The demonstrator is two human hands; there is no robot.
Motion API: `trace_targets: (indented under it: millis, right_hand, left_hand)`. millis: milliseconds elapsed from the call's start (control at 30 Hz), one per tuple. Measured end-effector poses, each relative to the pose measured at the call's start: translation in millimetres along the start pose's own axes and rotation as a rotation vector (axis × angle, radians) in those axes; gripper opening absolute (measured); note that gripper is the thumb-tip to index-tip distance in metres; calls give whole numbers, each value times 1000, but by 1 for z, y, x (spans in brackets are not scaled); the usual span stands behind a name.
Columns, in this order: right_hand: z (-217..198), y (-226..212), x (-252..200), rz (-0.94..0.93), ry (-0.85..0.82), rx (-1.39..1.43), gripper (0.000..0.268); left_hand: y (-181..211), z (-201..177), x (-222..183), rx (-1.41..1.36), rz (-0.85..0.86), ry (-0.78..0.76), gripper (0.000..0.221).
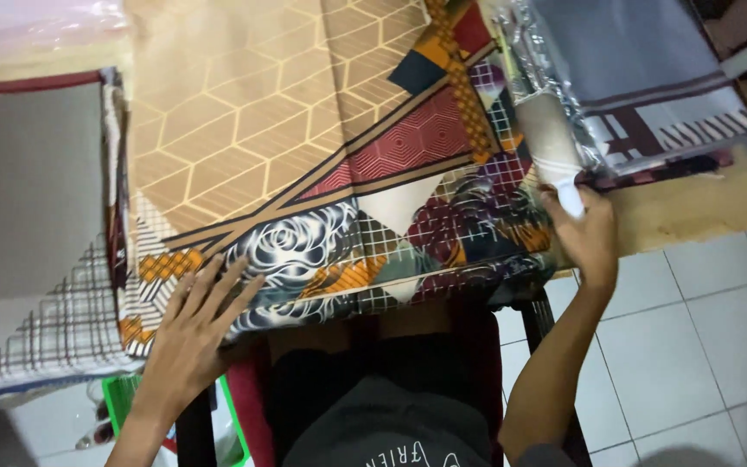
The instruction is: Using a lint roller to remove lint and debris from a piece of patterned fabric on a work table.
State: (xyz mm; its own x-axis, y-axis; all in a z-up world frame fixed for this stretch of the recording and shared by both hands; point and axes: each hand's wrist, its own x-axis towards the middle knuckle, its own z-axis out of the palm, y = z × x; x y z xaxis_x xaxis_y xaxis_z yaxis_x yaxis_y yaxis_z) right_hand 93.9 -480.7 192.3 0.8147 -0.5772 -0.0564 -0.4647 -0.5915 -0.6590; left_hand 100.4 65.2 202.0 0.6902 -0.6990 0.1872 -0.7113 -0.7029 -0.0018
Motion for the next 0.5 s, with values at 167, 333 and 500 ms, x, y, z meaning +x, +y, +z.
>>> trace_targets:
  millis: [167,333,500]
  right_hand:
    - [2,-21,-4,-288,154,132,19]
    - [-18,-80,17,-520,164,258,18]
    - [-24,-66,5,-232,78,9,26]
  left_hand:
    - [-22,-16,18,-357,-278,-224,112]
    - [-49,-51,76,-477,-503,-162,81]
    - [-21,-77,121,-545,-523,-478,84]
